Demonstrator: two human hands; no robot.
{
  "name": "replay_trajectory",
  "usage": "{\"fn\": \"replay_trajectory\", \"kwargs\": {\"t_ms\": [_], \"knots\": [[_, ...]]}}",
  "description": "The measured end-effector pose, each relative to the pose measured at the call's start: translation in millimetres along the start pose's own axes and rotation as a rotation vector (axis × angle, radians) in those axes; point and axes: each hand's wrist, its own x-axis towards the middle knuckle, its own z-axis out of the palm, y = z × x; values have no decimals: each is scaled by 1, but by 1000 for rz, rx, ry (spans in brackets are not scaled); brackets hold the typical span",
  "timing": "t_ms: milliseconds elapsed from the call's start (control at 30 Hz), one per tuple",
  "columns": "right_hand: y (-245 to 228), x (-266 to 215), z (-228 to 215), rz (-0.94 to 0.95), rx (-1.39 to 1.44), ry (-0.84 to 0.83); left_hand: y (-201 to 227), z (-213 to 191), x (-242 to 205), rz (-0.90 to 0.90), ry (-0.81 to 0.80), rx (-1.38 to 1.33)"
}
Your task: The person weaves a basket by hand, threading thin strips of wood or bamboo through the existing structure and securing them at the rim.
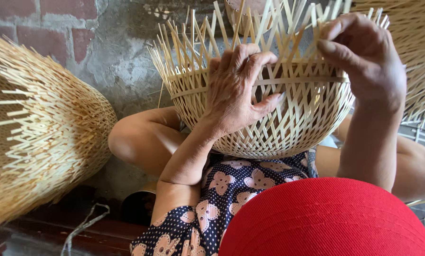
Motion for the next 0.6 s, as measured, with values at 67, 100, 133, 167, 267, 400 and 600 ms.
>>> {"fn": "replay_trajectory", "kwargs": {"t_ms": [67,100,133,167,267,400,600], "knots": [[-5,-5,4,20,-187,38,-1,2,-1,-3,-1,-1],[-8,-4,6,-173,-596,50,-1,2,-2,-6,-5,16],[-11,-4,8,-370,-1000,61,-2,2,-2,-4,-11,33],[-14,-1,10,-567,-1403,65,-1,1,-2,-6,-11,28],[-19,22,5,-401,-1109,-140,0,0,-2,-9,-9,14],[-2,33,0,34,-640,-132,2,-1,-1,-1,7,3],[19,15,-7,33,-12,-37,-1,3,-4,-7,23,4]]}}
